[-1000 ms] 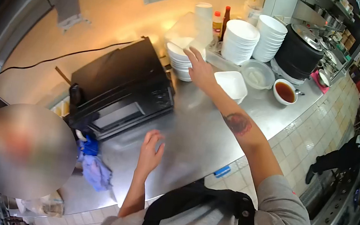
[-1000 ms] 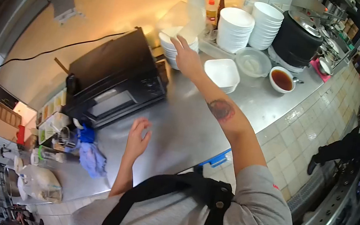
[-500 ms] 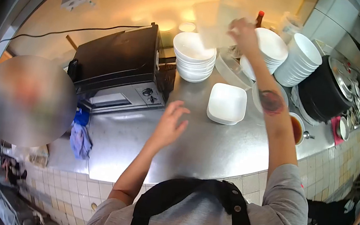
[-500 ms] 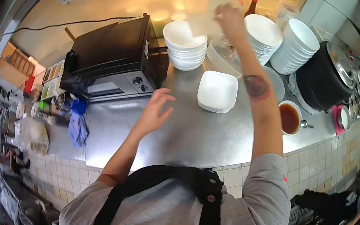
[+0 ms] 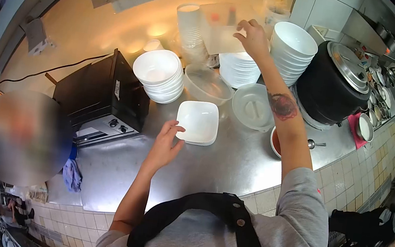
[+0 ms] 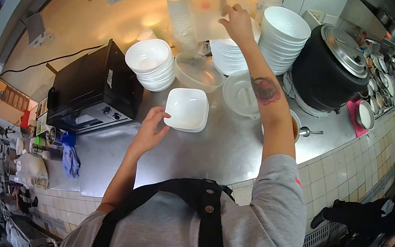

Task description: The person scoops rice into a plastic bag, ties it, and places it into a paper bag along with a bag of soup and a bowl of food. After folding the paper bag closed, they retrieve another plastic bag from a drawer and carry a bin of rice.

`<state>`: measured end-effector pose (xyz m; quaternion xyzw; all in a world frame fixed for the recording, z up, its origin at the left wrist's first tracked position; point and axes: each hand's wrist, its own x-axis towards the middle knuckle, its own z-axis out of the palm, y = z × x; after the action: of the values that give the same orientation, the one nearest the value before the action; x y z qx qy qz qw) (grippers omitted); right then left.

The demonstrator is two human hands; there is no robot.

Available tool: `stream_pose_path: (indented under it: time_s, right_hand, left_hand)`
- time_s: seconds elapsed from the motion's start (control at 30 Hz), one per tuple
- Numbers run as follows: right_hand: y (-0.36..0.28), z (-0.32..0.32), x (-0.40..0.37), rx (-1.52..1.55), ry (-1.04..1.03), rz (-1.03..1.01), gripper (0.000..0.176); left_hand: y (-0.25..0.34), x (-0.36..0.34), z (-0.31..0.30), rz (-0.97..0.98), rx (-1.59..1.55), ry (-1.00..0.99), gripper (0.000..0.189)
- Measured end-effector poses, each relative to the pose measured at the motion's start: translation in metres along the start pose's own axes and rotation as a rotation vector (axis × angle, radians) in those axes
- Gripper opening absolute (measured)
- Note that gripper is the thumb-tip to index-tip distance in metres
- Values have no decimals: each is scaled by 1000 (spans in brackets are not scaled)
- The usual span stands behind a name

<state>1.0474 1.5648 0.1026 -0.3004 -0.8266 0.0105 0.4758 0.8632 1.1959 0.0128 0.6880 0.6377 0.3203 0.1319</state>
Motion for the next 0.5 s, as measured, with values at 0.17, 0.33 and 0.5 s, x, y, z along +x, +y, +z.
stream_pose_path:
  time_s: [0.17, 0.33, 0.5]
  right_hand:
    - [-45, 30, 15, 187, 25, -228, 24]
    - [-117, 83, 23, 399, -92, -209, 27]
    - [-164, 142, 18, 381, -213, -223, 27]
  left_hand:
    - [23, 0, 11, -149, -148, -94, 28]
    - [23, -8, 17, -108, -89, -87, 26]
    - [12, -39, 6, -222, -81, -55, 27]
